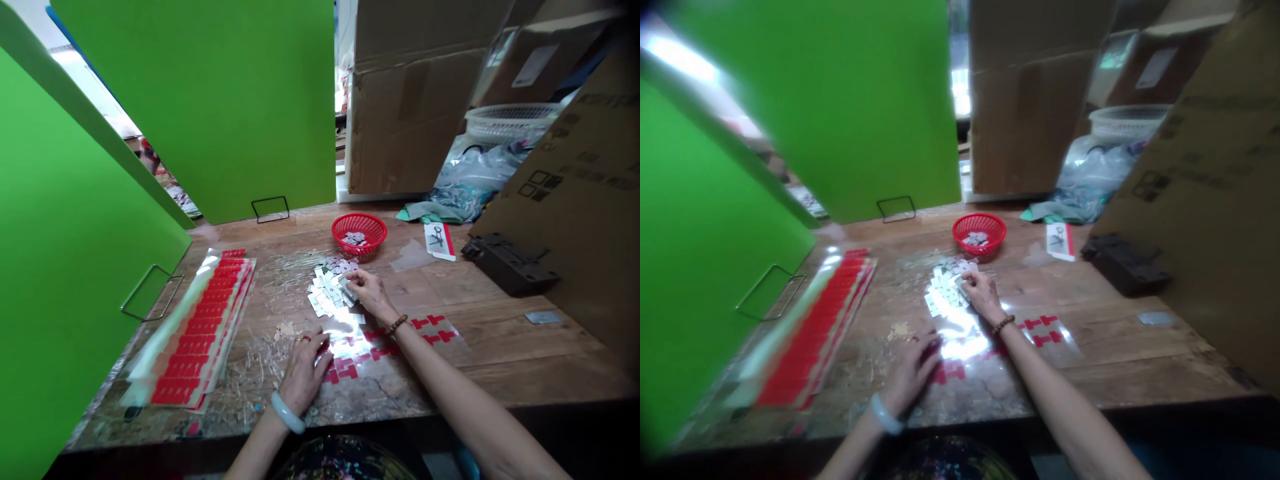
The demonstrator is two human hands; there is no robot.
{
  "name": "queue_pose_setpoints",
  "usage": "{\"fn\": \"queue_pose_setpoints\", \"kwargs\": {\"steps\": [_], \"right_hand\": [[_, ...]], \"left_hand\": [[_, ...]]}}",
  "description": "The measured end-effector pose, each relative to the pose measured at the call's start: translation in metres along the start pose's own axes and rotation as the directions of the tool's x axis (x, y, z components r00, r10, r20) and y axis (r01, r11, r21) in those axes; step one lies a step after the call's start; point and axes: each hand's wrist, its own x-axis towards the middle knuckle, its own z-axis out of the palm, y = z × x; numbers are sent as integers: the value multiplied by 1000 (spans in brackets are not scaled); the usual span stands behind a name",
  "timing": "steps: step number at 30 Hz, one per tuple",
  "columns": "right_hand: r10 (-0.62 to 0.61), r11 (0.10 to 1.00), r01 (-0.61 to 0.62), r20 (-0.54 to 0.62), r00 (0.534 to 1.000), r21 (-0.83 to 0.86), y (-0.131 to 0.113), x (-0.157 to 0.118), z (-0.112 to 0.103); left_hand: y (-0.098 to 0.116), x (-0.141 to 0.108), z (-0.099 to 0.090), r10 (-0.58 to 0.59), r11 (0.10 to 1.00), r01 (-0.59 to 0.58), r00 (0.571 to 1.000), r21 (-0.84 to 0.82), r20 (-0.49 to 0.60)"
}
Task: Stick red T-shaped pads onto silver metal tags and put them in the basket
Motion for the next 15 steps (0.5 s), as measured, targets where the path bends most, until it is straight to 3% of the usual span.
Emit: {"fn": "queue_pose_setpoints", "kwargs": {"steps": [2,4,7,10,15], "right_hand": [[16,993,-25,81,997,114,-6,-6,-2],[0,977,-40,188,982,207,-17,-17,-3],[-41,954,-57,315,948,295,-35,-39,-1],[-48,915,-114,385,922,387,-47,-59,4],[33,814,-247,382,923,526,-46,-80,8]], "left_hand": [[6,4,-4,-98,979,83,993,-188,-71],[14,10,-9,-227,892,164,969,-422,-103],[25,18,-17,-348,677,286,936,-679,47],[30,18,-23,-341,561,373,918,-739,205],[28,10,-24,-400,433,440,876,-787,269]]}}
